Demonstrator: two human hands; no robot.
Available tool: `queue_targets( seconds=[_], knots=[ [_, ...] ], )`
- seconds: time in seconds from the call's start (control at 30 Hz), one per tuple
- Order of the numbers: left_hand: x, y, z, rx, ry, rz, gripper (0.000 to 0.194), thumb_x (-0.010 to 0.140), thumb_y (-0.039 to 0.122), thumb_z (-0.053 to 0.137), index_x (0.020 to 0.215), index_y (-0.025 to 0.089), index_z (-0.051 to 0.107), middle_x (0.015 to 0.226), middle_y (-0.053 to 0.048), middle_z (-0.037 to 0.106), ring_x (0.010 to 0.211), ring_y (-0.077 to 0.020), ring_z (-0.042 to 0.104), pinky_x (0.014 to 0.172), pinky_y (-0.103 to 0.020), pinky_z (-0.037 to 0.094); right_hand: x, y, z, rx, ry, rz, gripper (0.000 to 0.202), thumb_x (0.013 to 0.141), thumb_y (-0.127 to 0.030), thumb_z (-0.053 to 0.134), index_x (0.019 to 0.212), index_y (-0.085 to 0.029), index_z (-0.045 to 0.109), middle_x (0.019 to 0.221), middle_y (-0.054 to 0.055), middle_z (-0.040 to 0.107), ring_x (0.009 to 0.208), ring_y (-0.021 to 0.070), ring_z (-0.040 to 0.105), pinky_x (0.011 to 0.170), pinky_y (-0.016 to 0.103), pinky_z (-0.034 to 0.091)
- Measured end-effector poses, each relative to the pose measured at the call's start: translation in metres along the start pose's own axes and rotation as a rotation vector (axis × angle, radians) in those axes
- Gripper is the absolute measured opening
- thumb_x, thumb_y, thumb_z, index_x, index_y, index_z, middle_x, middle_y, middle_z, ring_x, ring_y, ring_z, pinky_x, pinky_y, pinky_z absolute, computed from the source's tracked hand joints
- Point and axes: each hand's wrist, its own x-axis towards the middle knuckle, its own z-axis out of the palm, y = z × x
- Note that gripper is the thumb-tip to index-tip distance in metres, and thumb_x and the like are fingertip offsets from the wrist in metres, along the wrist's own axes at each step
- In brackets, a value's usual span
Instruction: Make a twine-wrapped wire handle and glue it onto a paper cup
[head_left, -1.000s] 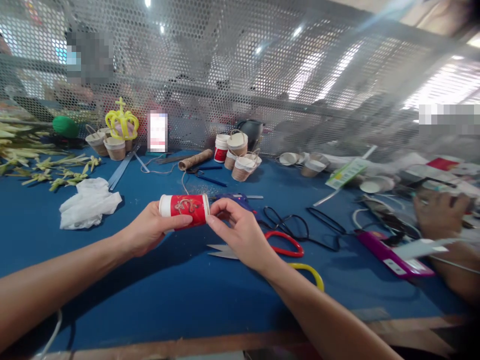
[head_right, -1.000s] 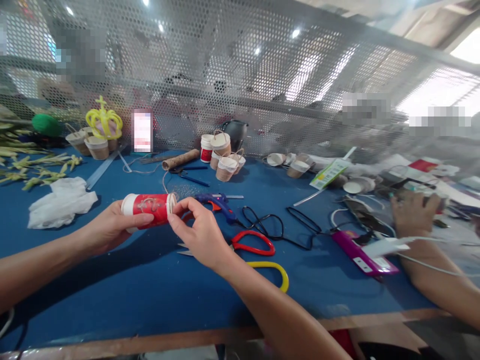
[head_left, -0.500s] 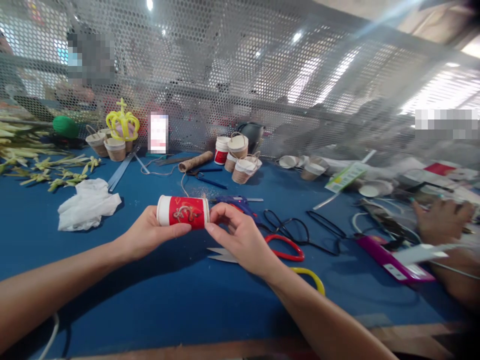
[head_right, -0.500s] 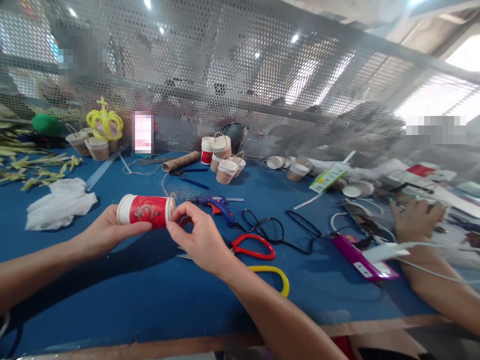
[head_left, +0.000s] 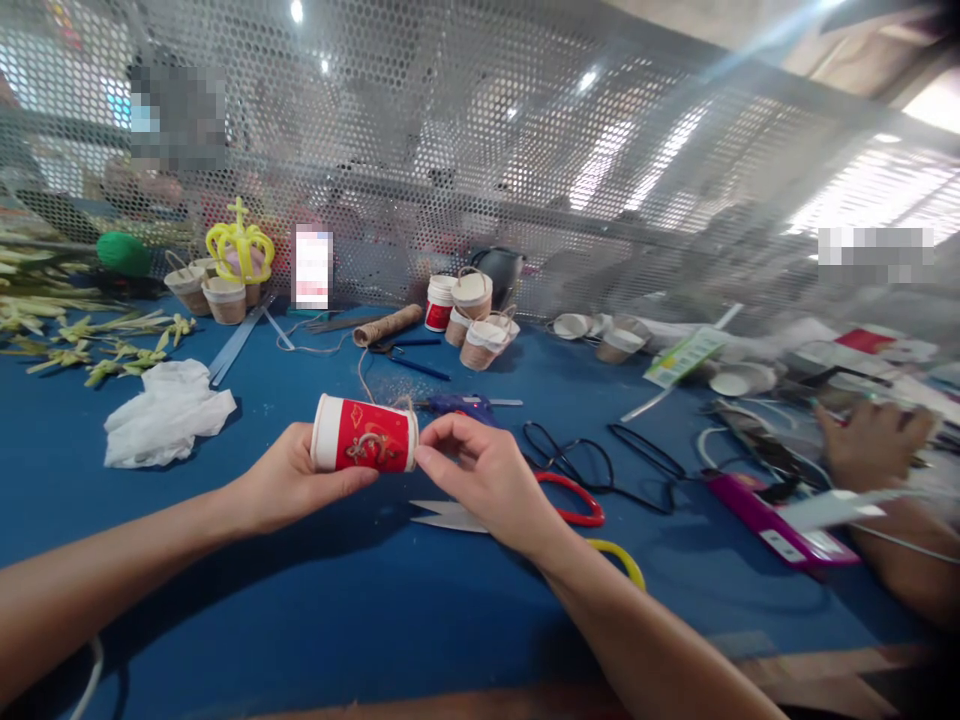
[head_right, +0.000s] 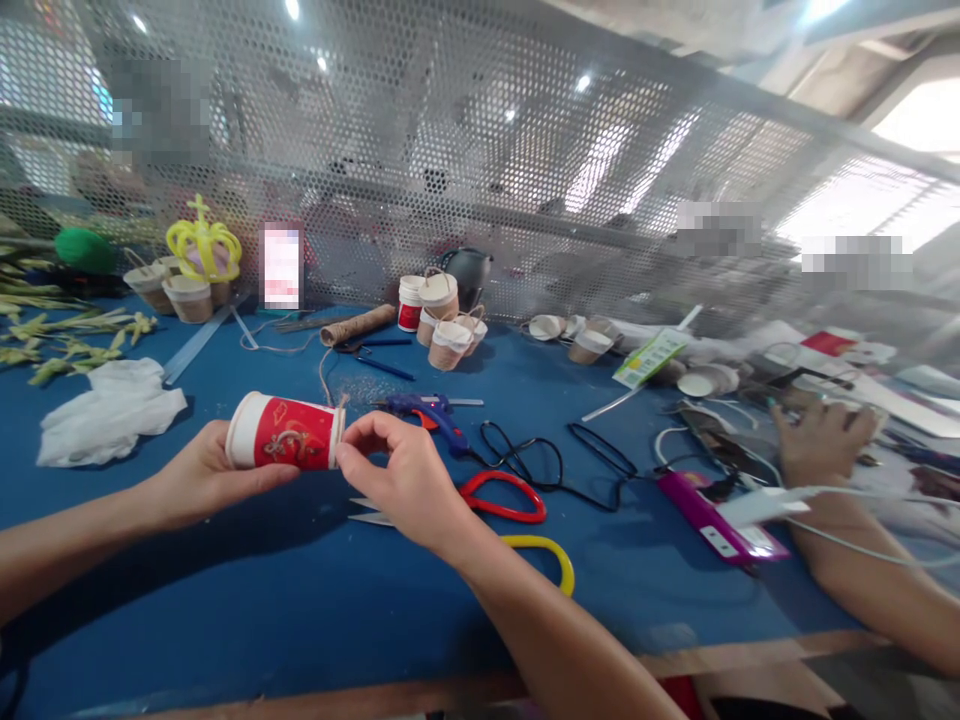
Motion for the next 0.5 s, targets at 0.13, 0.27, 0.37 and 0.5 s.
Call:
queue_targets(
  seconds=[0.13, 0.27, 0.37, 0.5],
  knots=[
    [0.0001, -0.0040, -0.0017, 0.060, -0.034, -0.010, 0.021, 0.064, 0.023, 0.062, 0.081, 0.011, 0.068, 0.067, -0.004, 0.068, 0.054, -0.0126, 0.057, 0.054, -0.022, 0.047, 0.0001, 0.0015, 0.0006, -0.035, -0.004, 0.012, 0.007, 0.071, -0.019, 0.051, 0.064, -0.016, 0.053, 0.062, -0.001, 0.056, 0.057, 0.0093, 0.050, 0.054, 0.020, 0.043],
    [-0.0003, -0.0062, -0.0036, 0.082, -0.082, 0.006, 0.025, 0.067, 0.025, 0.060, 0.087, 0.010, 0.065, 0.073, -0.004, 0.068, 0.058, -0.0115, 0.057, 0.056, -0.020, 0.047, -0.0001, 0.0017, 0.0000, -0.053, -0.014, 0.016, 0.007, 0.071, -0.019, 0.051, 0.065, -0.016, 0.054, 0.062, -0.001, 0.056, 0.058, 0.0096, 0.051, 0.055, 0.020, 0.043],
    [0.0002, -0.0063, -0.0038, 0.088, -0.096, 0.001, 0.025, 0.069, 0.026, 0.058, 0.086, 0.009, 0.065, 0.069, -0.004, 0.067, 0.054, -0.0099, 0.054, 0.053, -0.018, 0.046, 0.0002, 0.0024, -0.0009, -0.025, -0.033, 0.023, 0.007, 0.071, -0.020, 0.051, 0.066, -0.016, 0.054, 0.063, 0.000, 0.057, 0.059, 0.0100, 0.052, 0.056, 0.020, 0.043],
    [0.0007, -0.0063, -0.0033, 0.099, -0.105, 0.003, 0.025, 0.069, 0.025, 0.058, 0.086, 0.008, 0.065, 0.070, -0.005, 0.067, 0.055, -0.0101, 0.055, 0.054, -0.019, 0.047, 0.0011, 0.0048, -0.0012, 0.017, -0.057, 0.034, 0.008, 0.072, -0.022, 0.051, 0.067, -0.016, 0.054, 0.065, 0.000, 0.057, 0.060, 0.0102, 0.052, 0.057, 0.021, 0.044]
  ],
)
